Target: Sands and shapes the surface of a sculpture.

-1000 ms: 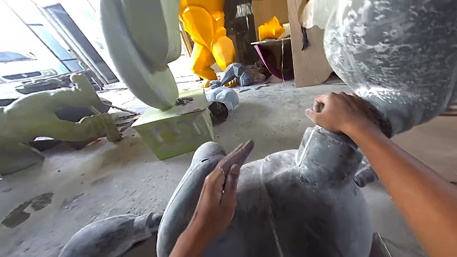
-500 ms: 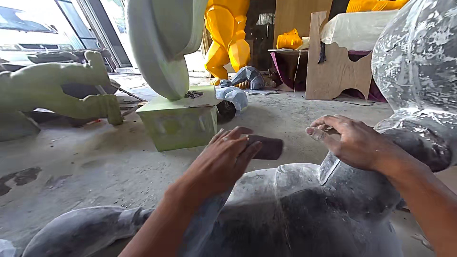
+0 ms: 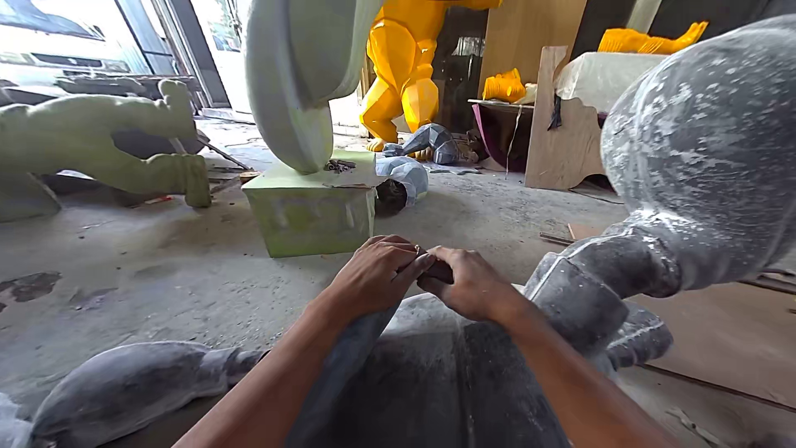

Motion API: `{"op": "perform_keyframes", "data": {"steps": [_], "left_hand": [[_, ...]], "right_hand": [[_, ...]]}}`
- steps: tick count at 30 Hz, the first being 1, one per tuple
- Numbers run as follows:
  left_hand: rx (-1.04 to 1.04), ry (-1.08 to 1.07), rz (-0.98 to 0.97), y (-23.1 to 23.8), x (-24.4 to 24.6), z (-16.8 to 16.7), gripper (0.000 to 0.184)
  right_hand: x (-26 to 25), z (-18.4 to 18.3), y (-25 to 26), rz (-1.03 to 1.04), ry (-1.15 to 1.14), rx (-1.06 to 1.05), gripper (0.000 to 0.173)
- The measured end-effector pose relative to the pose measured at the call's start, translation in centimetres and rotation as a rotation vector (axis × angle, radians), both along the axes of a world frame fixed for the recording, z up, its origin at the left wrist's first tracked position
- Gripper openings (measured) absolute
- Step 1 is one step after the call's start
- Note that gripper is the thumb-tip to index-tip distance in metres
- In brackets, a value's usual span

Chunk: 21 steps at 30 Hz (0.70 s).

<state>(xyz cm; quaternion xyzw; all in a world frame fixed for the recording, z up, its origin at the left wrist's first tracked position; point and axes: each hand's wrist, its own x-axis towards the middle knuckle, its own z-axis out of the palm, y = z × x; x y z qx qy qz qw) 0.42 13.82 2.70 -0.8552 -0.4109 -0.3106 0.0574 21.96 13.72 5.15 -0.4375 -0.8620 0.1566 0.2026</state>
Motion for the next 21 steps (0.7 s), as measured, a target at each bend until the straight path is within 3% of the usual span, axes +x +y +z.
{"op": "perform_keyframes", "data": {"steps": [2,4,5,7,8,11,13,15,18,21], "left_hand": [[0.011,-0.085,-0.015,0.1,-0.1,-0.1,0.043],[0.056,-0.227,0.026,-0.4,-0.4,-0.6,0.042],[0.075,-0.269,0.090,-1.3,-0.7,-1.1,0.052],[0.022,-0.262,0.270,-4.1,-1.5,-2.7,0.089],[-0.014,-0.255,0.366,-5.6,-2.0,-3.9,0.106],[-0.115,-0.287,0.556,-9.2,-3.3,-7.0,0.126],[-0.154,-0.298,0.594,-10.5,-3.6,-7.6,0.127],[-0.210,-0.277,0.600,-10.9,-3.4,-7.1,0.126],[-0.246,-0.256,0.581,-11.2,-3.2,-6.7,0.123],[-0.249,-0.252,0.575,-11.6,-2.9,-6.7,0.117]], "right_hand": [[1.1,0.0,-0.6,-0.083,-0.032,0.045,0.030],[3.3,0.1,-2.5,-0.233,0.081,0.224,0.030],[5.0,-0.1,-3.6,-0.325,0.203,0.377,0.032],[9.4,-0.8,-5.5,-0.535,0.495,0.666,0.037],[11.9,-1.2,-6.3,-0.636,0.686,0.709,0.037],[17.7,-2.2,-7.2,-0.973,1.340,0.398,0.041],[20.4,-4.0,-6.9,-0.928,1.662,0.103,0.041],[21.5,-6.2,-5.9,-0.825,1.771,-0.059,0.038],[22.0,-7.6,-5.0,-0.695,1.801,-0.062,0.044],[22.3,-7.3,-5.3,-0.629,1.737,-0.002,0.067]]}}
